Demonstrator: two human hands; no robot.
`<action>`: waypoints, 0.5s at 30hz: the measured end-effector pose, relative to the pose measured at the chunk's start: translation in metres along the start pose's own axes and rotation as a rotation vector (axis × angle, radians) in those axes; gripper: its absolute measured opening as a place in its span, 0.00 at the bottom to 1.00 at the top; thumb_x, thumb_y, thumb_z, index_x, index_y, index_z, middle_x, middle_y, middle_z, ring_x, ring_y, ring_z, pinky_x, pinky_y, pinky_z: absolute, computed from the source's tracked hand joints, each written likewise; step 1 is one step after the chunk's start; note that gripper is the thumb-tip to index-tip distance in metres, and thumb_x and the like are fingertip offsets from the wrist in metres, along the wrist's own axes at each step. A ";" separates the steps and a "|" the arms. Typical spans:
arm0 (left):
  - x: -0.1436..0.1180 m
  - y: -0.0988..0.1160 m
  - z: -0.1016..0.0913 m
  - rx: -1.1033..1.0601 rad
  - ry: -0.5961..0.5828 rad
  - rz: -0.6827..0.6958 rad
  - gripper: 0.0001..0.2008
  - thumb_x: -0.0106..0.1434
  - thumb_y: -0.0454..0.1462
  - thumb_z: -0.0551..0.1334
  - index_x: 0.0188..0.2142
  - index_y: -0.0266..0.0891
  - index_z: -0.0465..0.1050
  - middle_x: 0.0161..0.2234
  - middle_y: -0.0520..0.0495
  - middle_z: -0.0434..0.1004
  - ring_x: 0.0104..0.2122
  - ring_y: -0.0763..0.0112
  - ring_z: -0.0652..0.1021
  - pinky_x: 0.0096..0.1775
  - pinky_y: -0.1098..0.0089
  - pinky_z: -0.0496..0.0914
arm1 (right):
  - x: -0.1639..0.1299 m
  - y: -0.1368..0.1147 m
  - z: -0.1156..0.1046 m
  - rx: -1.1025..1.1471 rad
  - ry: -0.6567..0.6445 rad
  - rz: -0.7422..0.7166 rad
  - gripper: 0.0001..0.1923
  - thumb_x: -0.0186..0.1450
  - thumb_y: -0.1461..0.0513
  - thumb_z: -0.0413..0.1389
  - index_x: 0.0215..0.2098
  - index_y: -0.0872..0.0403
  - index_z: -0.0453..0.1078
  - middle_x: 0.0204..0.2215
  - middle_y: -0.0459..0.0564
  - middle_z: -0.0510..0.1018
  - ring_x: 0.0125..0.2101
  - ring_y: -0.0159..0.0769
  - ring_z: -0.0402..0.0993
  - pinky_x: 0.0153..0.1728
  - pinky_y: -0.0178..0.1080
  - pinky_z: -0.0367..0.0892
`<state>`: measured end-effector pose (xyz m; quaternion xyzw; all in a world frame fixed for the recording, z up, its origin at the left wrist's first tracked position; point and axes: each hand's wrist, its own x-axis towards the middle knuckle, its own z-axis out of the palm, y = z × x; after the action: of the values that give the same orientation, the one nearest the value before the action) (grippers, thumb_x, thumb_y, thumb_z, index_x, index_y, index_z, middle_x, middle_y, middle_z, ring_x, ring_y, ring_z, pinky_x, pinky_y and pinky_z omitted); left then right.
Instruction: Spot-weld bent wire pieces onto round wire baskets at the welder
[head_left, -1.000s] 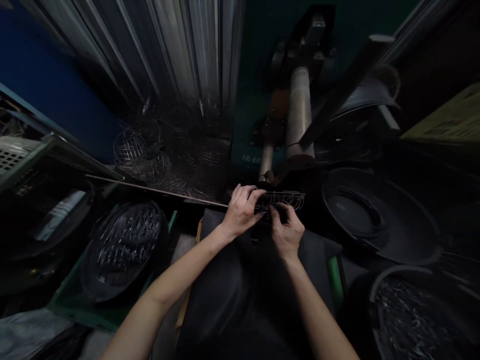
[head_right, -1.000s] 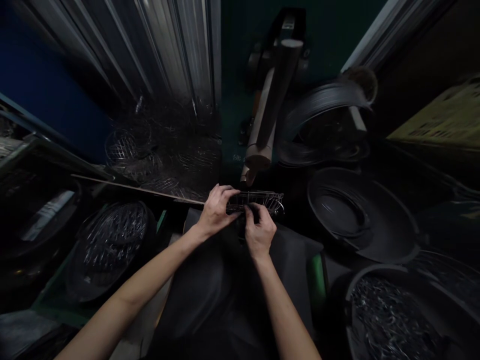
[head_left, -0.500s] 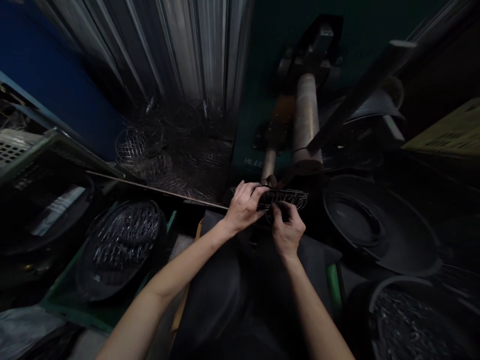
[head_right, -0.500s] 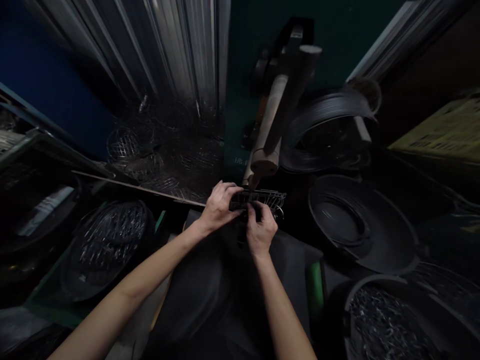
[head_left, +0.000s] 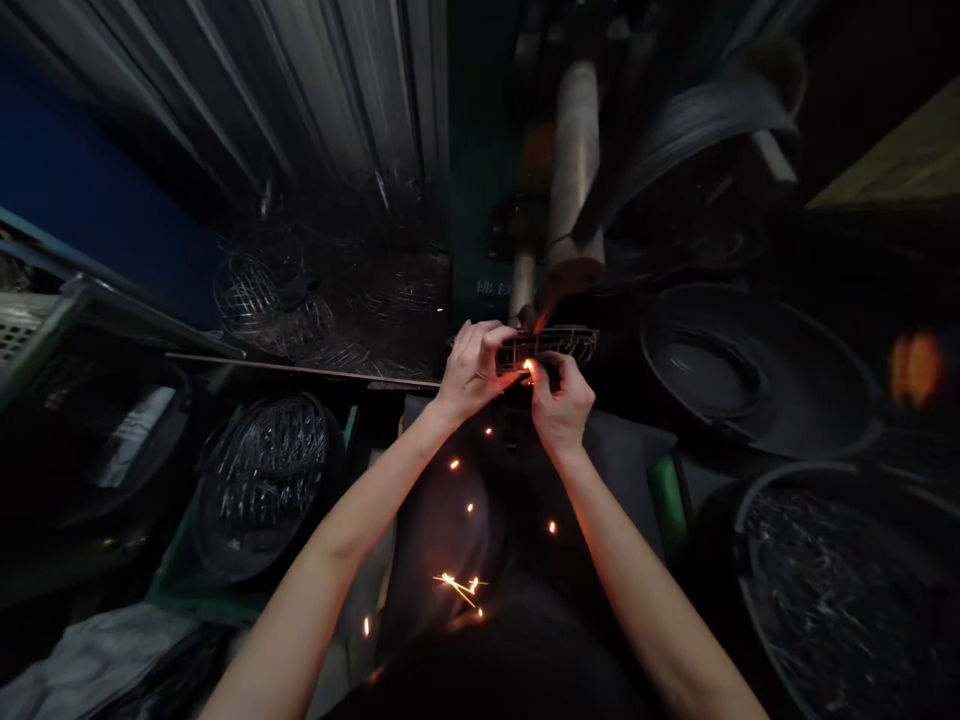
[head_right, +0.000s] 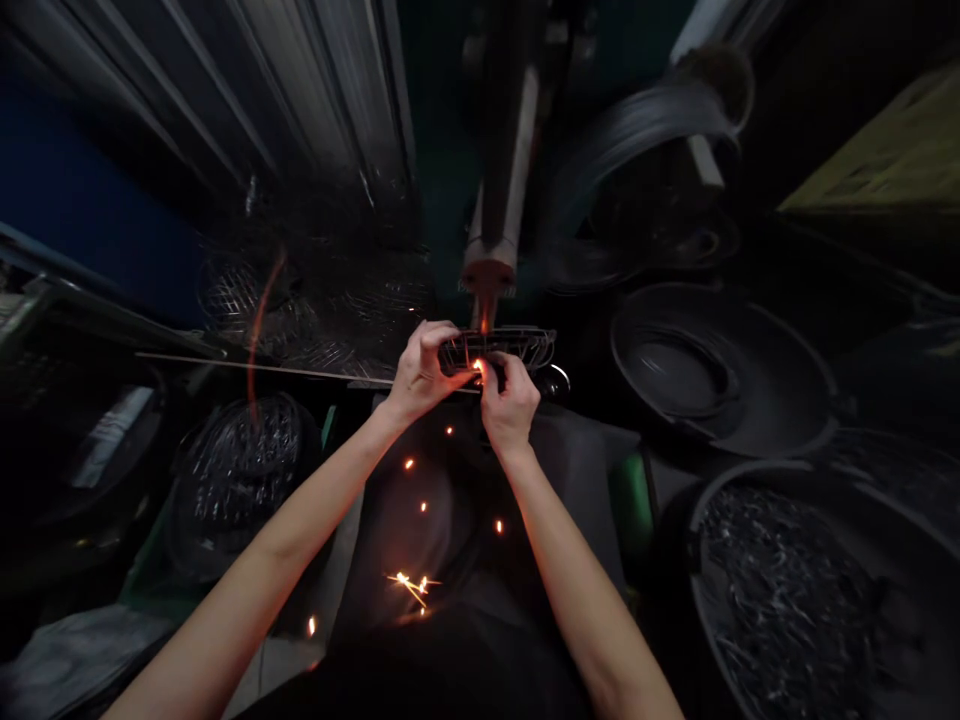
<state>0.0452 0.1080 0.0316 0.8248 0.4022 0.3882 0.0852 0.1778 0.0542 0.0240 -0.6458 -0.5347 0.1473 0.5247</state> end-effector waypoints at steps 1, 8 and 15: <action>0.001 -0.001 0.001 -0.018 0.016 0.009 0.24 0.57 0.40 0.65 0.49 0.42 0.56 0.47 0.44 0.69 0.49 0.64 0.72 0.55 0.57 0.63 | 0.000 -0.003 -0.004 -0.003 -0.001 -0.006 0.16 0.64 0.51 0.50 0.37 0.54 0.70 0.33 0.50 0.77 0.33 0.35 0.74 0.38 0.38 0.68; -0.020 0.021 -0.006 -0.080 -0.024 0.009 0.26 0.53 0.38 0.66 0.49 0.41 0.57 0.44 0.45 0.70 0.45 0.64 0.73 0.48 0.61 0.67 | -0.043 0.008 -0.122 -0.263 0.093 0.126 0.24 0.60 0.48 0.54 0.49 0.53 0.70 0.44 0.54 0.76 0.41 0.42 0.74 0.45 0.45 0.67; -0.040 0.052 -0.027 -0.288 -0.372 -0.363 0.41 0.44 0.41 0.72 0.54 0.45 0.52 0.45 0.47 0.72 0.44 0.59 0.76 0.45 0.59 0.71 | -0.101 0.115 -0.270 -0.913 -0.024 0.761 0.10 0.54 0.49 0.50 0.27 0.42 0.68 0.31 0.65 0.75 0.43 0.56 0.73 0.37 0.50 0.64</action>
<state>0.0424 0.0398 0.0508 0.7758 0.4615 0.2616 0.3417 0.4029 -0.1573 0.0001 -0.9507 -0.2808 0.0876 0.0982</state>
